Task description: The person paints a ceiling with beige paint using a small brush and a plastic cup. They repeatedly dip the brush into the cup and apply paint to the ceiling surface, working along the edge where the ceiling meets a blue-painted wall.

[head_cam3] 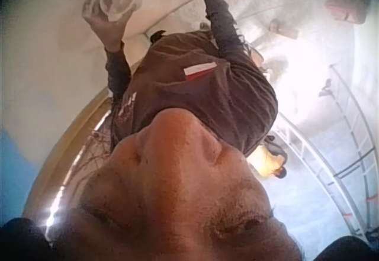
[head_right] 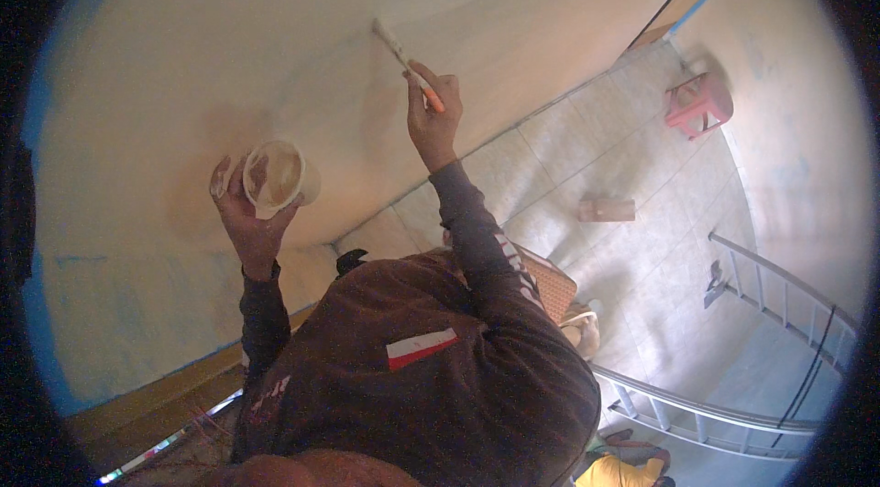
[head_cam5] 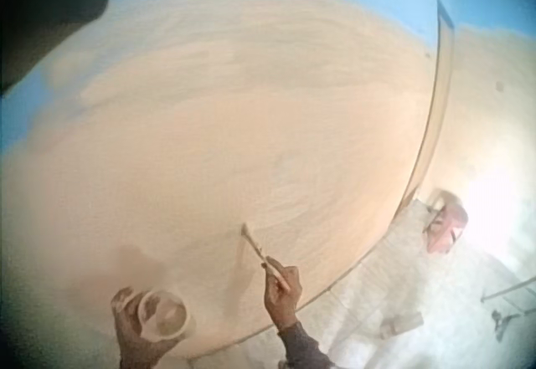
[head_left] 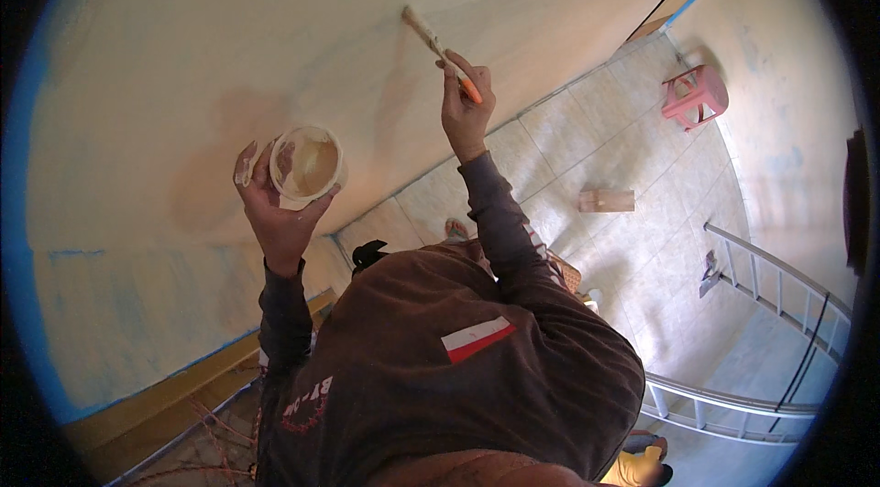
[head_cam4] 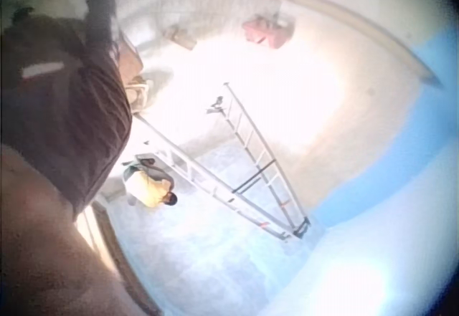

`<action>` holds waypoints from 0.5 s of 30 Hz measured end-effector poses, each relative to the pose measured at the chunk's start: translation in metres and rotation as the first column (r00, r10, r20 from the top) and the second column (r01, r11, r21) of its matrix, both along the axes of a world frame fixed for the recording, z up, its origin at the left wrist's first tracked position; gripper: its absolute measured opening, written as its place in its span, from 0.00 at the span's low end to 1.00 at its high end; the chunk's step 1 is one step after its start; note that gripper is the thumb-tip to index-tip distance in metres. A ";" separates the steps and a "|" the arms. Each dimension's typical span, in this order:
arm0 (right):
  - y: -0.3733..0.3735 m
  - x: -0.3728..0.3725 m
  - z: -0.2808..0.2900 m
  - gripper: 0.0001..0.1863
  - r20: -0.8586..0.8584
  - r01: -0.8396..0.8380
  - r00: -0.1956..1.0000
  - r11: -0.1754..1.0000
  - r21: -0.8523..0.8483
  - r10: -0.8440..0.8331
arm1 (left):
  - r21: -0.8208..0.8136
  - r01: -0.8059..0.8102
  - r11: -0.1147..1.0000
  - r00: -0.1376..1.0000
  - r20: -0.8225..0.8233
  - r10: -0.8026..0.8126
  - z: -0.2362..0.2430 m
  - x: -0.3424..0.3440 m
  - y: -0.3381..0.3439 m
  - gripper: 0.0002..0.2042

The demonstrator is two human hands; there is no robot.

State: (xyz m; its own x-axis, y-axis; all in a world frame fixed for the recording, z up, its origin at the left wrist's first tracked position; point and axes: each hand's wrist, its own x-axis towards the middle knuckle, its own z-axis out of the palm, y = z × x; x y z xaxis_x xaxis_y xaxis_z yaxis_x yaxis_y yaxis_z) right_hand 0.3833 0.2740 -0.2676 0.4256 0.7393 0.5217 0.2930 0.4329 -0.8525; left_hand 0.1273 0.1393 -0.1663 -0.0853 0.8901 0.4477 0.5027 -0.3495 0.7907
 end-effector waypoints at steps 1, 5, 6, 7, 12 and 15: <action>0.001 0.002 0.003 0.10 -0.053 -0.107 0.993 0.994 0.018 0.108 | 0.008 -0.003 1.000 1.000 -0.010 0.003 -0.002 -0.001 0.000 0.54; 0.027 0.017 0.003 0.11 -0.133 -0.397 0.903 0.911 0.113 0.409 | 0.005 0.012 1.000 1.000 0.010 -0.012 -0.008 -0.004 0.002 0.54; 0.040 0.024 0.003 0.12 -0.132 -0.418 0.893 0.902 0.102 0.429 | -0.001 0.014 1.000 1.000 0.002 -0.014 -0.007 -0.005 0.002 0.54; 0.053 0.032 0.004 0.13 -0.129 -0.441 0.884 0.893 0.092 0.449 | -0.001 0.014 1.000 1.000 -0.003 -0.014 -0.007 -0.006 0.002 0.54; 0.097 0.120 0.013 0.13 -0.215 -0.351 0.918 0.935 -0.050 0.333 | 0.003 0.030 1.000 0.999 0.044 -0.030 -0.008 -0.006 0.001 0.55; 0.111 0.173 0.006 0.13 -0.240 -0.192 0.955 0.980 -0.049 0.175 | 0.012 0.023 1.000 0.999 0.033 -0.023 -0.008 -0.005 -0.001 0.54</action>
State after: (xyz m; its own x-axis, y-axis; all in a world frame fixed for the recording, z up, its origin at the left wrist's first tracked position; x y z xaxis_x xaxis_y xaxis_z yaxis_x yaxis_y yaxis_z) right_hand 0.5565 0.3855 -0.2615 0.3832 0.8474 0.3676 0.0034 0.3967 -0.9179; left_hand 0.1223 0.1382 -0.1741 -0.0798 0.8866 0.4556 0.4676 -0.3704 0.8026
